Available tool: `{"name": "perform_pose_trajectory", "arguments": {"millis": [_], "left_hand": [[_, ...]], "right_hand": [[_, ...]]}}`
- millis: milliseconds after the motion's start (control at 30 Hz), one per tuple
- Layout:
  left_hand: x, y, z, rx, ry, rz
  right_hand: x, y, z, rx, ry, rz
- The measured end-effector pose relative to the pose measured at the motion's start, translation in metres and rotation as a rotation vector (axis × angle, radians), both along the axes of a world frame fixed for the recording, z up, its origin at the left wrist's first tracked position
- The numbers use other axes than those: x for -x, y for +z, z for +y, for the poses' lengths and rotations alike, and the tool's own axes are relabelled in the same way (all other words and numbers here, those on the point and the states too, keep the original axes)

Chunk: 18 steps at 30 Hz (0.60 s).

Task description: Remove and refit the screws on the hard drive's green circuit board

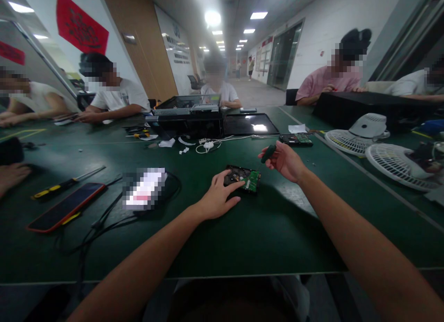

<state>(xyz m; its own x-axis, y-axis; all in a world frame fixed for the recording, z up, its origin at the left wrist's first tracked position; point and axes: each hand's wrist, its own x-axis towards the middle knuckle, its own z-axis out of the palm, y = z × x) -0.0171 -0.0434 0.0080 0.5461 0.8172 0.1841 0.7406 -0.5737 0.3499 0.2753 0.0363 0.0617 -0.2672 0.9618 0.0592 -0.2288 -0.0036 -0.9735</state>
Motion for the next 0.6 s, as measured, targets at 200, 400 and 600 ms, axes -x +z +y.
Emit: {"name": "perform_pose_trajectory", "arguments": {"millis": [200,400,600], "left_hand": [[0.0008,-0.0024,0.0002,-0.053,-0.018,0.007],[-0.0018,-0.0016,-0.0036,-0.054,0.031,-0.007],[-0.0021,-0.0049,-0.0051,-0.026,0.066,-0.006]], "right_hand": [[0.0004,0.0021,-0.0026,-0.014,0.012,-0.037],[0.0054,0.0047,-0.0063,-0.037,0.005,-0.133],[0.0054,0.0023,-0.0045,-0.136,-0.029,-0.173]]}}
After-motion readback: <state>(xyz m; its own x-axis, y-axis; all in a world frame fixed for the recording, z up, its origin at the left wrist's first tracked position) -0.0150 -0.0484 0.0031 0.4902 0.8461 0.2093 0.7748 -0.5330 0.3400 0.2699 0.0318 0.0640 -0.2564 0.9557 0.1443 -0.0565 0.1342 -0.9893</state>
